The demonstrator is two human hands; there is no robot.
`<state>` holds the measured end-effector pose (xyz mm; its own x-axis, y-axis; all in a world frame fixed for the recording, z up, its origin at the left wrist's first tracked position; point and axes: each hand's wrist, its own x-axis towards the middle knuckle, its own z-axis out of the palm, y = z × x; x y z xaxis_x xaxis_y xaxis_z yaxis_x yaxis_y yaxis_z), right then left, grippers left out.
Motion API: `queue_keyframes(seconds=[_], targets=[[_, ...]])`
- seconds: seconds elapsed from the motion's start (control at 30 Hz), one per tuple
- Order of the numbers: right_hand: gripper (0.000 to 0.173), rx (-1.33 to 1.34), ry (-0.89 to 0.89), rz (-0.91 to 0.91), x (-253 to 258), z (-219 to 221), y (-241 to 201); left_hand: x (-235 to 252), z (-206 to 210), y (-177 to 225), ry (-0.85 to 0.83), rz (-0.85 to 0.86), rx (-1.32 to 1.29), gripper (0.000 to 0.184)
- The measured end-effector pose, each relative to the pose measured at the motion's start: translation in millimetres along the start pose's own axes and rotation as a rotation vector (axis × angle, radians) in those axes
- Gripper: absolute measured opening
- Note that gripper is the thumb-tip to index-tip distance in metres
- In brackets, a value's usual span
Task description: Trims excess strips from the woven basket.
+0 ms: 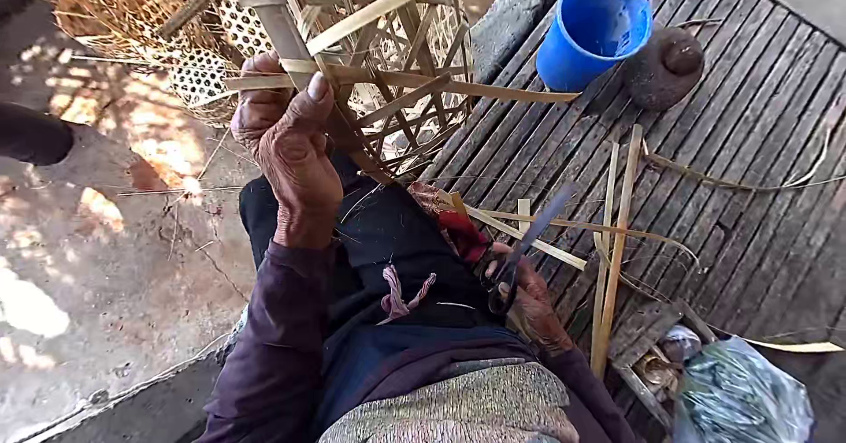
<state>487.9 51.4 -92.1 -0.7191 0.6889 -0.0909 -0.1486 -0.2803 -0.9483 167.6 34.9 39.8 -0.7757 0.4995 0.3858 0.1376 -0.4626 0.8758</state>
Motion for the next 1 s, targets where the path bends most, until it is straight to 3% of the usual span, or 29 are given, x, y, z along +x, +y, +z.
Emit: queue_keyframes(seconds=[0.1, 0.2, 0.27, 0.47, 0.57, 0.63, 0.9, 1.0], targets=[[0.041, 0.290, -0.166, 0.139, 10.6, 13.0, 1.0, -1.0, -0.6, 2.6, 0.022, 0.017, -0.003, 0.023], [0.038, 0.327, -0.277, 0.213, 16.5, 10.4, -6.7, 0.8, -2.0, 6.3, 0.056, 0.019, -0.005, 0.023], [0.036, 0.276, -0.252, 0.216, 18.0, 9.4, -17.9, 0.8, -4.1, 7.4, 0.071, -0.003, -0.014, 0.022], [0.050, -0.192, -0.180, -0.228, 35.0, 12.6, -45.4, -2.0, -3.7, 9.0, 0.130, -0.032, -0.030, 0.022], [0.079, -0.377, -0.195, -0.275, 46.5, 13.3, -43.1, -3.2, -3.2, 9.7, 0.122, -0.031, -0.036, 0.023], [0.084, -0.407, -0.199, -0.263, 53.1, 16.4, -37.9, -4.7, -4.0, 9.9, 0.113, -0.030, -0.044, 0.023], [0.079, -0.258, -0.151, -0.315, 86.6, 32.4, -40.5, -12.5, -2.0, 7.5, 0.082, -0.012, -0.087, 0.027], [0.071, -0.305, -0.165, -0.421, 91.0, 37.3, -50.1, -14.4, 0.4, 4.0, 0.076, -0.005, -0.096, 0.029]])
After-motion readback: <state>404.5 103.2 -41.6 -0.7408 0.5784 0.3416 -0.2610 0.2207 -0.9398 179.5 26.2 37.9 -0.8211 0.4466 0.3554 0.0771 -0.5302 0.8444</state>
